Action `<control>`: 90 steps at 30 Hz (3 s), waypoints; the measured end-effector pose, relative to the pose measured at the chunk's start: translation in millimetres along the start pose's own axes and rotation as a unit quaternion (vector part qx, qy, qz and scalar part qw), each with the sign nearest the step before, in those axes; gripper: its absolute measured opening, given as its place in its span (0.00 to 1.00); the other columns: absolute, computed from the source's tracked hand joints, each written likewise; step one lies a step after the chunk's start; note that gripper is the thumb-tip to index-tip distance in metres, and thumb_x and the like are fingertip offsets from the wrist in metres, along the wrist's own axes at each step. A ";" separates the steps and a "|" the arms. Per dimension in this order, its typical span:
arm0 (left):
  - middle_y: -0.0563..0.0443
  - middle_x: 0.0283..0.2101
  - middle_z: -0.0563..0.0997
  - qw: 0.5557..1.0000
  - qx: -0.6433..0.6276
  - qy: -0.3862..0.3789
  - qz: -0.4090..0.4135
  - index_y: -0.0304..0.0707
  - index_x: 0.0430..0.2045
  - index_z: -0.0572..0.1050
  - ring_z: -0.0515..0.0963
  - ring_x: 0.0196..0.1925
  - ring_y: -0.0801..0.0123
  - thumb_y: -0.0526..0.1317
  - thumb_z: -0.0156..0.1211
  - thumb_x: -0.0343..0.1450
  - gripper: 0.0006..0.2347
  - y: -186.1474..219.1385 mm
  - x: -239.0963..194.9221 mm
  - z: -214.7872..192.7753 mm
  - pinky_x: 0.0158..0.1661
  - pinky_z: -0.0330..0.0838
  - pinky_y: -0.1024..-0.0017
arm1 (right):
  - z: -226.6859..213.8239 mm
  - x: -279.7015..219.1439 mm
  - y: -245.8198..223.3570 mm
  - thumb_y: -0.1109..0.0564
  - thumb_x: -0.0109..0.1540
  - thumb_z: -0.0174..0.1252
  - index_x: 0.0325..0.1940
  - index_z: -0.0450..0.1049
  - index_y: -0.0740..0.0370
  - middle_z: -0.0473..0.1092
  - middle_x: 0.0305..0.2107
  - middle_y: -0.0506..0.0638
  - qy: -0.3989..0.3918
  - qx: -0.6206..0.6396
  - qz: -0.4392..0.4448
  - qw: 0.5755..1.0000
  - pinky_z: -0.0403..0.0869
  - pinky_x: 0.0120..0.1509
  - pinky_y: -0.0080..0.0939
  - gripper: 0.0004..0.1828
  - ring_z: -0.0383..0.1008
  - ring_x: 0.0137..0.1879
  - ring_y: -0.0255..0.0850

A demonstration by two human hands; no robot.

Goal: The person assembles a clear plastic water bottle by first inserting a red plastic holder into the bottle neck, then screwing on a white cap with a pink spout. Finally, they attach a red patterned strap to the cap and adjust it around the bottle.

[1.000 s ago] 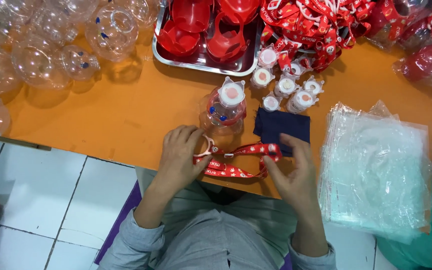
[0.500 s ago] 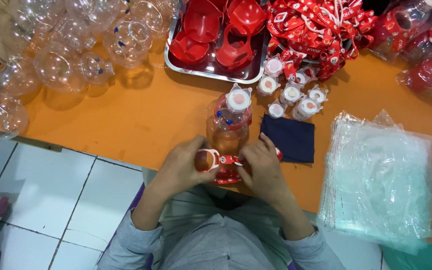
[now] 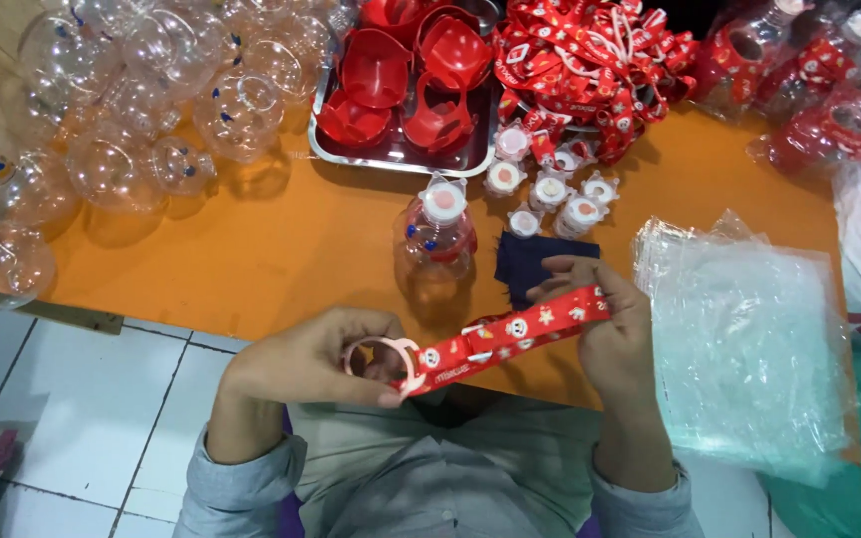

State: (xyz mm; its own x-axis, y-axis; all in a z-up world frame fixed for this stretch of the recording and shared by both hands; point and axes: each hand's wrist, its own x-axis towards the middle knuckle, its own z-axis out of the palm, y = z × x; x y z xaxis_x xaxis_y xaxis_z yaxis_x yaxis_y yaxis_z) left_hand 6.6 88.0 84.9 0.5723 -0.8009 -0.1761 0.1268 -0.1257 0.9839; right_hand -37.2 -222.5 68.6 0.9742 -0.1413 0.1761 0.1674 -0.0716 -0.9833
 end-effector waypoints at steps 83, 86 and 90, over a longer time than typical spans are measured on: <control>0.39 0.66 0.69 0.942 -0.139 0.048 0.303 0.43 0.34 0.77 0.69 0.71 0.55 0.41 0.59 0.76 0.04 38.4 63.3 83.8 0.71 0.62 0.56 | -40.6 1.7 -108.2 0.50 0.68 0.56 0.33 0.72 0.59 0.74 0.23 0.47 -0.085 0.066 0.040 0.993 0.66 0.26 0.25 0.13 0.70 0.25 0.29; 0.38 0.65 0.71 0.940 -0.123 0.072 0.310 0.45 0.31 0.77 0.69 0.71 0.56 0.42 0.57 0.77 0.06 47.9 58.1 84.9 0.70 0.63 0.57 | -39.2 3.1 -104.2 0.50 0.69 0.54 0.32 0.71 0.59 0.73 0.23 0.47 -0.103 0.054 0.035 0.993 0.65 0.26 0.26 0.15 0.68 0.24 0.30; 0.36 0.70 0.65 0.923 -0.166 0.034 0.344 0.45 0.35 0.78 0.67 0.73 0.47 0.42 0.55 0.78 0.06 50.0 51.1 78.1 0.73 0.60 0.47 | -42.2 5.5 -93.9 0.50 0.69 0.54 0.29 0.72 0.58 0.71 0.21 0.45 -0.112 0.044 0.052 0.991 0.62 0.23 0.25 0.16 0.66 0.23 0.29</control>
State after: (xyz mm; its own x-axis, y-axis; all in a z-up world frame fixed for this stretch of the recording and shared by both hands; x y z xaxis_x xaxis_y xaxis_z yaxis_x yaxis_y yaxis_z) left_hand -21.1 -4.9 127.4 0.6576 -0.5845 0.4753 -0.0501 0.5956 0.8017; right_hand -53.9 -258.2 163.8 0.9944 0.0800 0.0685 0.0671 0.0202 -0.9975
